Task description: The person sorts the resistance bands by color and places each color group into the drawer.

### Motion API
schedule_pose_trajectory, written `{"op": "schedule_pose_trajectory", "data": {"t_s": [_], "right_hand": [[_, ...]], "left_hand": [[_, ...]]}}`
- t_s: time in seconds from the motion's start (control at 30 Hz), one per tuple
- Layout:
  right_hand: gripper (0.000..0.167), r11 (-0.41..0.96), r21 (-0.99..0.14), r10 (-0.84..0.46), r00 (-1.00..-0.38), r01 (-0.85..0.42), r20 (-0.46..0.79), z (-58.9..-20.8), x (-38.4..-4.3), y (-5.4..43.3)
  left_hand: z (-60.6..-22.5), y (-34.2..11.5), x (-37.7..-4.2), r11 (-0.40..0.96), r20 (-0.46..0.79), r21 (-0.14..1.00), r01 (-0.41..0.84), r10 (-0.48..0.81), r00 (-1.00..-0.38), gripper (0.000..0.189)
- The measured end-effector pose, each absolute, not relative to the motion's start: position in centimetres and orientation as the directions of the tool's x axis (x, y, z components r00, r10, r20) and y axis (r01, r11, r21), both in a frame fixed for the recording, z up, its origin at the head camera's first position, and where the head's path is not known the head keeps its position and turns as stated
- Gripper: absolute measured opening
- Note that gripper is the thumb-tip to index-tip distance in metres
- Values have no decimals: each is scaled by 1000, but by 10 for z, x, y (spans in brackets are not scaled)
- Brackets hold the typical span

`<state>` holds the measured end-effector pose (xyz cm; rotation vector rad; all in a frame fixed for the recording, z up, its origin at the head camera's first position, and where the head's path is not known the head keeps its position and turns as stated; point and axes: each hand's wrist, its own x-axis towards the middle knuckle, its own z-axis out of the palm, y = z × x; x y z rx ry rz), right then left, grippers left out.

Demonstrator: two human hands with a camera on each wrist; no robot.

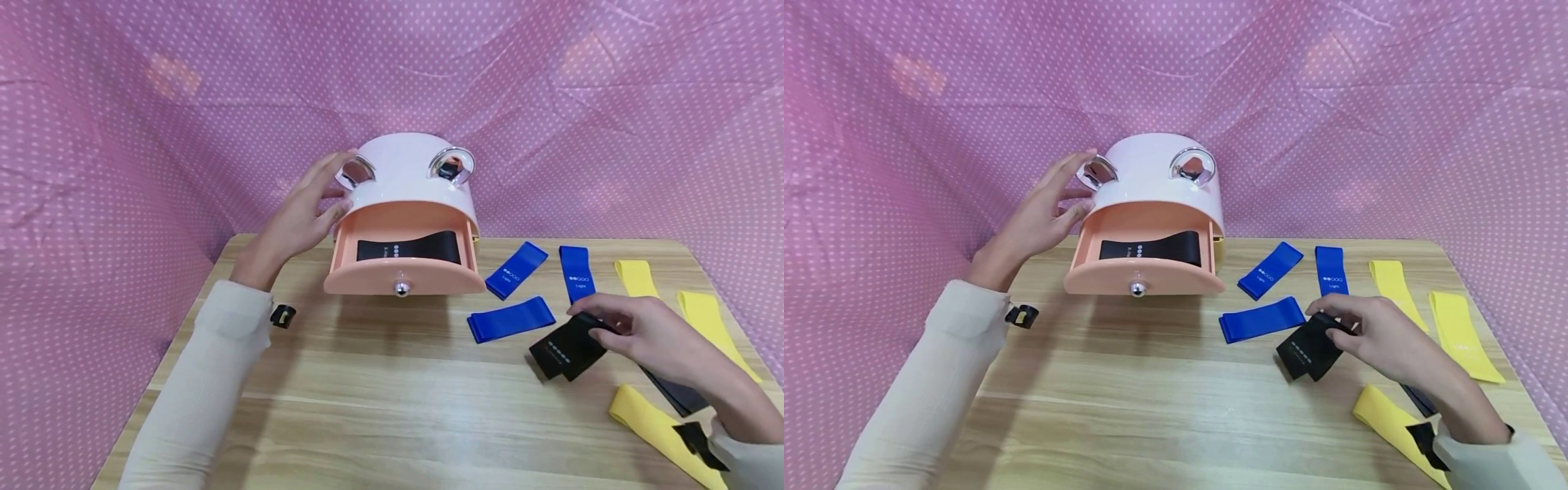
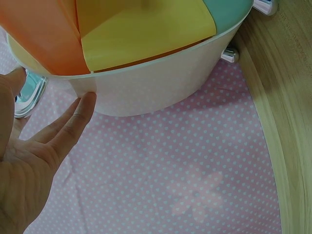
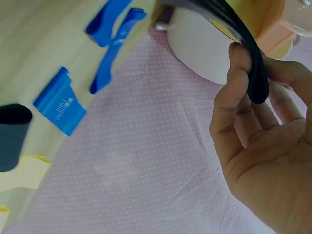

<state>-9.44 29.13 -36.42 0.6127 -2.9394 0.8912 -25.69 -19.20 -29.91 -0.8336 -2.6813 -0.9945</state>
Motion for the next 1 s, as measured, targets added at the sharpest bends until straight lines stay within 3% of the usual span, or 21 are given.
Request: {"op": "schedule_pose_trajectory", "data": {"t_s": [0.33, 0.63, 1.0], "right_hand": [[42, 792, -483, -291, -926, -373, 239, -327, -108, 281], [39, 726, -501, -311, -875, -471, 372, -290, -126, 263], [41, 718, -586, -207, -918, -377, 337, -250, -141, 240]], "left_hand": [[-300, -191, -256, 621, 335, 546, 562, 453, -826, 73], [-300, -192, -257, 615, 338, 553, 562, 451, -826, 74], [-300, -192, -258, 611, 354, 544, 575, 455, -817, 73]]}}
